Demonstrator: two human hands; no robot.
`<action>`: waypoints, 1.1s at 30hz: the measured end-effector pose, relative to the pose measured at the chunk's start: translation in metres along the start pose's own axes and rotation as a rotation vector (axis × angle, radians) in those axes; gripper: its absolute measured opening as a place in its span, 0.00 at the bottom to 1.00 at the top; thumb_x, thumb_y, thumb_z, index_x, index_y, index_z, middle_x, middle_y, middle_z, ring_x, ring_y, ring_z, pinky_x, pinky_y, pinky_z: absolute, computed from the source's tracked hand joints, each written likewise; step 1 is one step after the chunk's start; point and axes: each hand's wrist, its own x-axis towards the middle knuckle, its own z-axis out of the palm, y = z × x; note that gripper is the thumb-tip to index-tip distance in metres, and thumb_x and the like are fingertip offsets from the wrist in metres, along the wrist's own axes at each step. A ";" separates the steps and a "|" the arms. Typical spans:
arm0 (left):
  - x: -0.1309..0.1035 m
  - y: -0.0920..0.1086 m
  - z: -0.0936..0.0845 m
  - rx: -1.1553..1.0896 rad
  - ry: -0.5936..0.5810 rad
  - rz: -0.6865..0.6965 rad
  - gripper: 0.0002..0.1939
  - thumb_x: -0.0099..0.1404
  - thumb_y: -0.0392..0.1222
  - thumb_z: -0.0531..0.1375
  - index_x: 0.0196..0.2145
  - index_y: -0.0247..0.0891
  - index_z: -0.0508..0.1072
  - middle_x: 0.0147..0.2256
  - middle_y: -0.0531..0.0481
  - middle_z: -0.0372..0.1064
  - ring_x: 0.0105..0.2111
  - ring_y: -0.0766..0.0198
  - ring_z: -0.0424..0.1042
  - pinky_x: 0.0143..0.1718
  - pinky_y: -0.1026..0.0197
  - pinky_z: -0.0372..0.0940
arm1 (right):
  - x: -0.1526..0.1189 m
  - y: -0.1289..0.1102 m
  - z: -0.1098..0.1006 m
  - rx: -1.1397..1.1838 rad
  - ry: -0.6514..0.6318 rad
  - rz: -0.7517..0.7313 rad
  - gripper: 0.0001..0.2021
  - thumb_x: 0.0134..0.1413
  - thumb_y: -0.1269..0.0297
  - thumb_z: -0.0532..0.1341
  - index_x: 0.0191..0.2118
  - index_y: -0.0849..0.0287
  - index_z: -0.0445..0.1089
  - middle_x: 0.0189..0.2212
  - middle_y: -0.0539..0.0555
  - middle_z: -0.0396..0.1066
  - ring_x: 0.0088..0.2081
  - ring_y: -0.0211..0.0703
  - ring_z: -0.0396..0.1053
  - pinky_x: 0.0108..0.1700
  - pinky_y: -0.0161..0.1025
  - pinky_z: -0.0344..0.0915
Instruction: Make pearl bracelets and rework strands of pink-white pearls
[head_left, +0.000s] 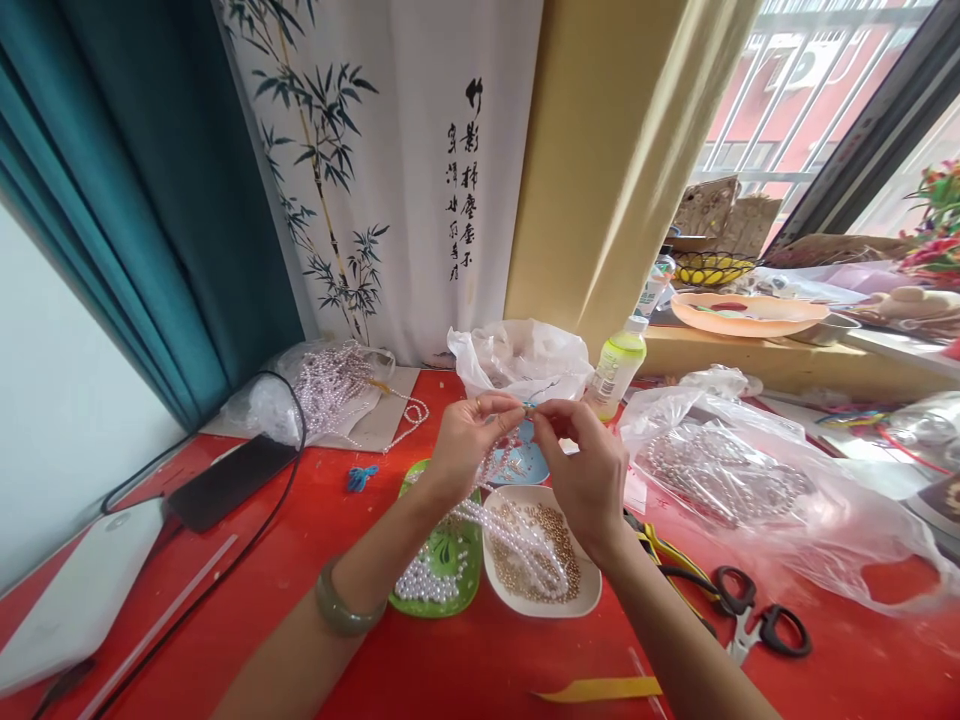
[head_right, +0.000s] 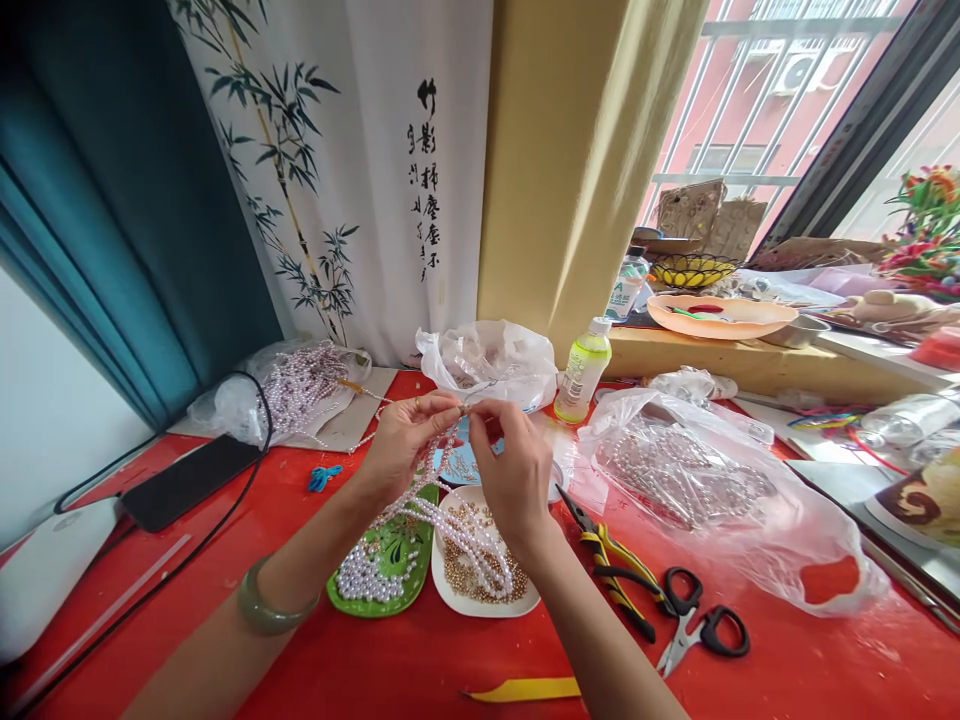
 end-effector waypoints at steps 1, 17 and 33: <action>0.000 -0.001 0.000 0.004 0.012 0.033 0.06 0.46 0.38 0.65 0.23 0.33 0.74 0.31 0.51 0.66 0.28 0.70 0.65 0.30 0.67 0.62 | 0.000 -0.001 0.001 -0.041 0.014 -0.065 0.02 0.51 0.71 0.56 0.32 0.60 0.66 0.25 0.50 0.68 0.25 0.32 0.65 0.29 0.32 0.65; -0.003 -0.005 -0.005 0.687 0.036 0.554 0.04 0.55 0.34 0.59 0.28 0.35 0.75 0.30 0.47 0.72 0.35 0.63 0.69 0.38 0.61 0.66 | 0.003 0.002 -0.004 -0.163 -0.099 -0.141 0.04 0.50 0.71 0.56 0.30 0.62 0.68 0.24 0.51 0.70 0.24 0.33 0.67 0.28 0.31 0.64; -0.006 -0.006 -0.002 0.694 0.075 0.270 0.06 0.54 0.40 0.58 0.26 0.35 0.72 0.24 0.52 0.70 0.25 0.67 0.68 0.28 0.66 0.63 | 0.003 0.015 -0.001 -0.399 -0.067 -0.468 0.06 0.50 0.73 0.55 0.24 0.61 0.63 0.18 0.48 0.65 0.21 0.31 0.62 0.24 0.30 0.58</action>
